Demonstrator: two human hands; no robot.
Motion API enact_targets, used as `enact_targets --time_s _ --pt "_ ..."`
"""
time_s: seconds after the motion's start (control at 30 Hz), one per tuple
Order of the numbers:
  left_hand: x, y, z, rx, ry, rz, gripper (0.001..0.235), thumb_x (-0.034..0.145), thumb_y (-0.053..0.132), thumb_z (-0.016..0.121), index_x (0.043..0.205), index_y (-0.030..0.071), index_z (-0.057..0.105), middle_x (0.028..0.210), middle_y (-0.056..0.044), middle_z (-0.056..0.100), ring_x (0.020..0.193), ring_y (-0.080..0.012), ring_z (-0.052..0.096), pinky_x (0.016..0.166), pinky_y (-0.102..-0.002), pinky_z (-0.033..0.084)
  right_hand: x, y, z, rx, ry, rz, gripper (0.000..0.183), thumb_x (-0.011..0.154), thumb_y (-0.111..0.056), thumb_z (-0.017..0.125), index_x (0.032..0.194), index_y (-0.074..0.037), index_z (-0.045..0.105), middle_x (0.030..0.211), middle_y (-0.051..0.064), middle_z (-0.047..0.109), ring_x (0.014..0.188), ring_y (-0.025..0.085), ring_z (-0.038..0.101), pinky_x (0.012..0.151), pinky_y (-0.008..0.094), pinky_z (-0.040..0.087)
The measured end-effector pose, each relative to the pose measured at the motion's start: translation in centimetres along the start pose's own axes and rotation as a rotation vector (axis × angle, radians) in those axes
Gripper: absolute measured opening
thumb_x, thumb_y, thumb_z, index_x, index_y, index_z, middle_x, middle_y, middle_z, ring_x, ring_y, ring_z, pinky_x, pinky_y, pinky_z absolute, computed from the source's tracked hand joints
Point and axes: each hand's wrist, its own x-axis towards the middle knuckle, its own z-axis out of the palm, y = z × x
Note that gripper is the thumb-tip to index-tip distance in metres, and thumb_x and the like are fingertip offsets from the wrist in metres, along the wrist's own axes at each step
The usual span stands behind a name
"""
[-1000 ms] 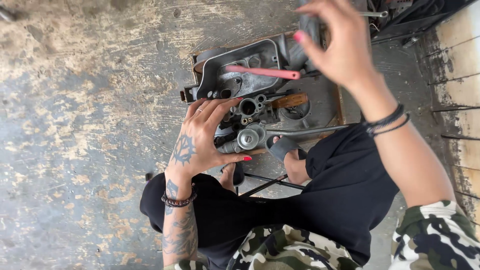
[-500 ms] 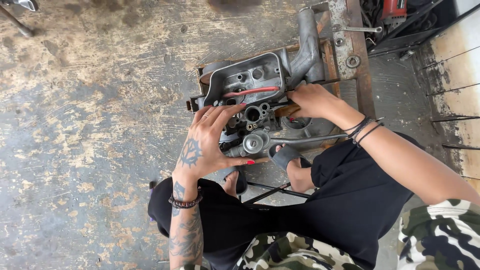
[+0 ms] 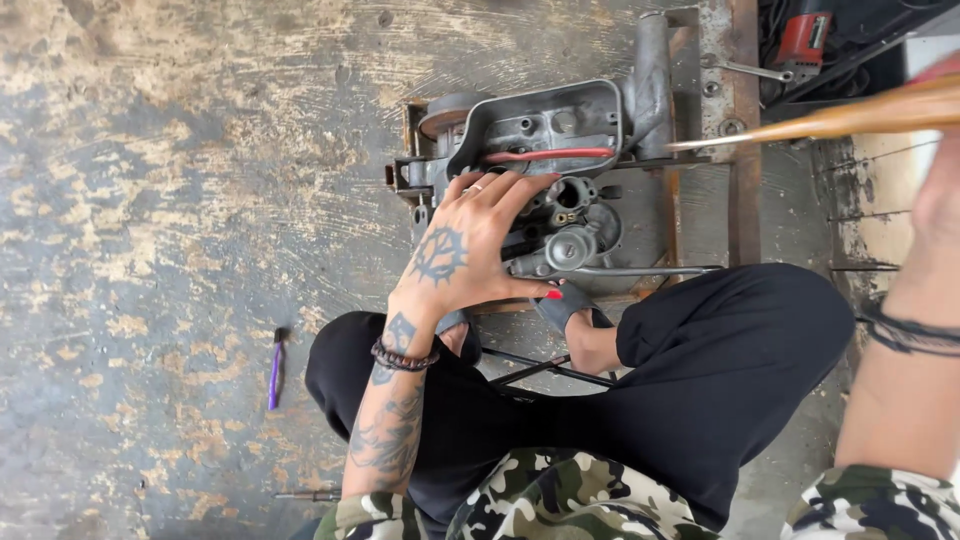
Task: Repairing and cleaning a motorcycle carburetor using a screwdriver, brush, and scraper
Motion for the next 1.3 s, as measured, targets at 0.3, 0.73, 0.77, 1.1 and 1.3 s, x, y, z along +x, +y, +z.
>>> enact_targets --time_s 0.3,0.73,0.77,1.1,1.3 --pt "0.6 0.6 0.3 -0.051 0.107 0.068 0.109 0.076 0.089 0.051 0.153 0.012 0.041 0.143 -0.008 0.059 0.134 -0.0309 0.059 0.116 -0.050 0.038 -1.5 -5.0 4.0 0.659 0.202 -0.152 0.043 0.106 -0.044 0.075 0.087 -0.023 0.043 0.083 -0.008 0.041 0.074 0.002 0.041 0.093 0.020 0.041" --pt "0.7 0.6 0.9 -0.139 0.066 0.052 0.088 0.081 0.051 0.079 0.151 0.014 0.041 0.137 -0.007 0.061 0.130 -0.0290 0.062 0.099 -0.044 0.045 3.6 -26.6 17.1 0.462 0.374 -0.305 0.024 0.122 -0.045 0.041 0.137 -0.026 0.042 0.104 0.009 0.032 0.048 0.015 0.021 0.041 0.030 0.026" --pt "0.7 0.6 0.9 -0.141 0.067 0.051 0.088 0.081 0.051 0.079 0.151 0.014 0.041 0.137 -0.007 0.061 0.130 -0.0290 0.062 0.099 -0.044 0.045 3.6 -26.6 17.1 0.460 0.373 -0.304 0.024 0.122 -0.045 0.041 0.137 -0.026 0.042 0.104 0.009 0.032 0.048 0.015 0.021 0.041 0.030 0.026" --pt "0.7 0.5 1.1 -0.108 0.070 0.051 0.092 0.078 0.047 0.085 0.151 0.013 0.040 0.134 -0.008 0.061 0.122 -0.0296 0.065 0.097 -0.044 0.046 3.5 -27.3 16.5 0.589 0.261 -0.297 0.054 0.112 -0.064 0.043 0.133 -0.015 0.035 0.097 0.013 0.033 0.049 0.027 0.033 0.048 0.037 0.037" --pt "0.7 0.6 1.2 -0.094 0.068 0.046 0.095 0.077 0.047 0.087 0.152 0.013 0.040 0.134 -0.007 0.061 0.125 -0.0286 0.064 0.098 -0.045 0.046 3.7 -27.7 17.2 0.527 0.327 -0.303 0.055 0.110 -0.065 0.042 0.128 -0.014 0.036 0.098 0.012 0.034 0.047 0.025 0.030 0.046 0.035 0.037"
